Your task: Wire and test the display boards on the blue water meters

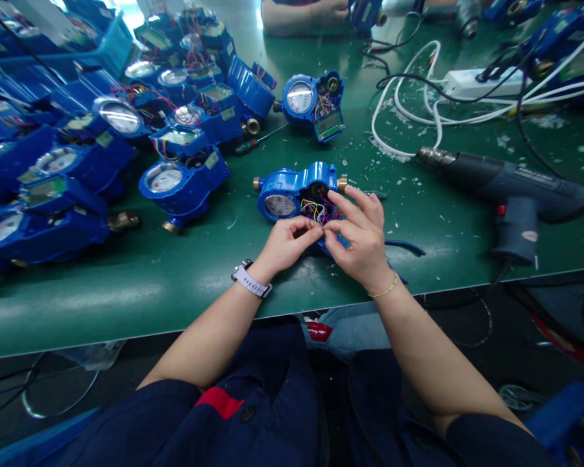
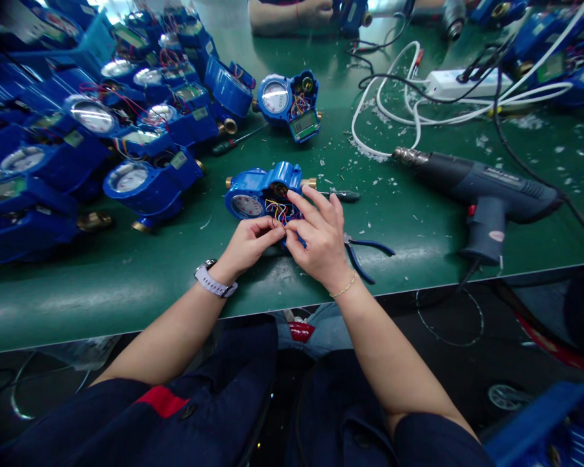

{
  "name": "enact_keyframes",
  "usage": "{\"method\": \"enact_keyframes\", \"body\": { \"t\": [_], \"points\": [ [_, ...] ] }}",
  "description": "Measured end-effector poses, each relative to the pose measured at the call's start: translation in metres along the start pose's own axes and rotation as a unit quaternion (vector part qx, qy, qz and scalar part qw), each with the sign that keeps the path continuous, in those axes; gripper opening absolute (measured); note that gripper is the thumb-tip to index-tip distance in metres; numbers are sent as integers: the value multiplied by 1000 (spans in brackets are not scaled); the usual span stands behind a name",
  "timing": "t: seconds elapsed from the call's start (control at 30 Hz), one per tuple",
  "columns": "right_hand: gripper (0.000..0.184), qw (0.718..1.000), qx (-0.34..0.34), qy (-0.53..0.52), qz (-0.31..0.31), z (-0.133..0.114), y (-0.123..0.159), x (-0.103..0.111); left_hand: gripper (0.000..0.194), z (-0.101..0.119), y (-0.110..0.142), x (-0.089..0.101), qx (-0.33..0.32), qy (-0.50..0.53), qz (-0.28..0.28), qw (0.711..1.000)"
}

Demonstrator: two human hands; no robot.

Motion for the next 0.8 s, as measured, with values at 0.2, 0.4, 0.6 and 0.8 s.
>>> {"method": "enact_keyframes", "body": {
  "t": [0.2,0.4,0.6,0.8],
  "points": [
    [17,999,-34,-11,-5,8,-2,3,42,-3,1,0,15,12,2,1000],
    [16,999,-38,-31,-14,7,1,2,40,-4,1,0,21,20,7,1000],
    [18,999,-29,-23,-11,4,0,0,38,-4,0,-1,15,21,2,1000],
    [19,1000,-21,-18,-8,3,0,1,39,-5,1,-1,22,28,1,999]
  ]
}}
Point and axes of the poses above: each hand's wrist, its own y-axis away from the middle knuckle, its own x-axis out of the back of the hand, z = x × y, the point moved 10 cm from there along -y, towards the middle knuckle, and after that the axes turned 14 degrees about -x, right-handed, at the moved point
